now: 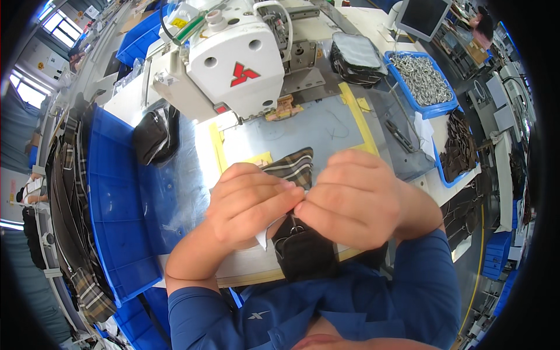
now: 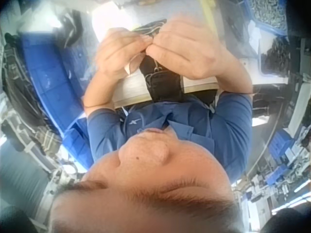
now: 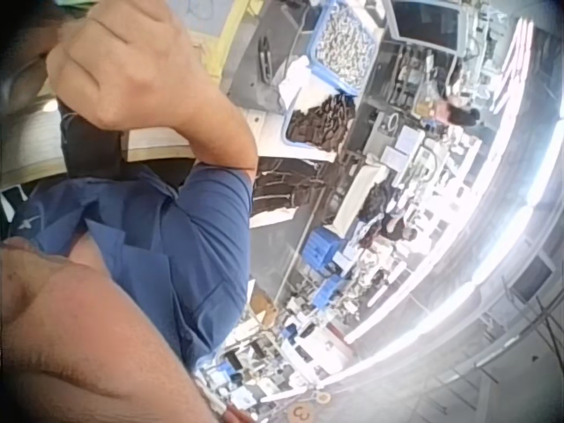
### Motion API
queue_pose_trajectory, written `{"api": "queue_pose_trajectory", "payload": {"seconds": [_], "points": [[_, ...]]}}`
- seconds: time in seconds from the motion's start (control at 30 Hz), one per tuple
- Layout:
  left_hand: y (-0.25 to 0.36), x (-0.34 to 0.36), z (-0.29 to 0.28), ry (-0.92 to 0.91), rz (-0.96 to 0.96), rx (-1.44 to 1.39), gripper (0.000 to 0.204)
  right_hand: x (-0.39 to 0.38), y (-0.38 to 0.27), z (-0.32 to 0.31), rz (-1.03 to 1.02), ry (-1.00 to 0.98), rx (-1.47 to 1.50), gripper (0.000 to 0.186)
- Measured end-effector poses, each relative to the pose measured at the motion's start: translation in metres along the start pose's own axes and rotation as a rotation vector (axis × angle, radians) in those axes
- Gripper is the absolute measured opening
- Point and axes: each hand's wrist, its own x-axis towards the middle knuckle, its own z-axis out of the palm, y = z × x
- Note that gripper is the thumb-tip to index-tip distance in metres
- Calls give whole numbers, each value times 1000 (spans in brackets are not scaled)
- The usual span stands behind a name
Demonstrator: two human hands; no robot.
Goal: The person operates an industrial sewing machine to stitch a zipper onto a black fabric pouch. They repeatedly align the zipper tape, guide the pouch under the needle, and sew along the edge. The person also handles a plaid fabric piece and a white lining, attaching them to the pouch during the process.
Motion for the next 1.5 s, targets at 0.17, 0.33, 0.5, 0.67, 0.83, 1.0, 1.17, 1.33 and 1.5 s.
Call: {"api": "queue_pose_trajectory", "payload": {"seconds": [0.17, 0.33, 0.5, 0.67, 0.83, 1.0, 1.17, 1.33, 1.5], "points": [[0, -2, 1, 21, -20, 30, 28, 0, -1, 1, 17, -7, 16, 16], [6, -2, 8, 82, -324, -105, 25, -7, 18, 4, 351, -37, 366, 15], [-7, 4, 14, 188, -922, -374, 18, -26, 48, 23, 786, -51, 665, 19], [-50, 0, 38, 340, -1235, -898, 27, -43, 60, 55, 1214, 54, 932, 17], [-71, -12, 59, 335, -1391, -1025, 22, -73, 70, 75, 1361, 71, 1029, 23], [-74, -17, 64, 318, -1389, -1086, 21, -82, 69, 77, 1431, 17, 1047, 24], [-84, -30, 72, 272, -1336, -903, 32, -85, 73, 82, 1439, -110, 861, 29], [-67, -32, 60, -206, -1244, -13, 94, -75, 89, 81, 1338, -602, 133, 39], [-59, -48, 58, -349, -557, 478, 98, -83, 94, 88, 1232, -473, 44, 43]]}}
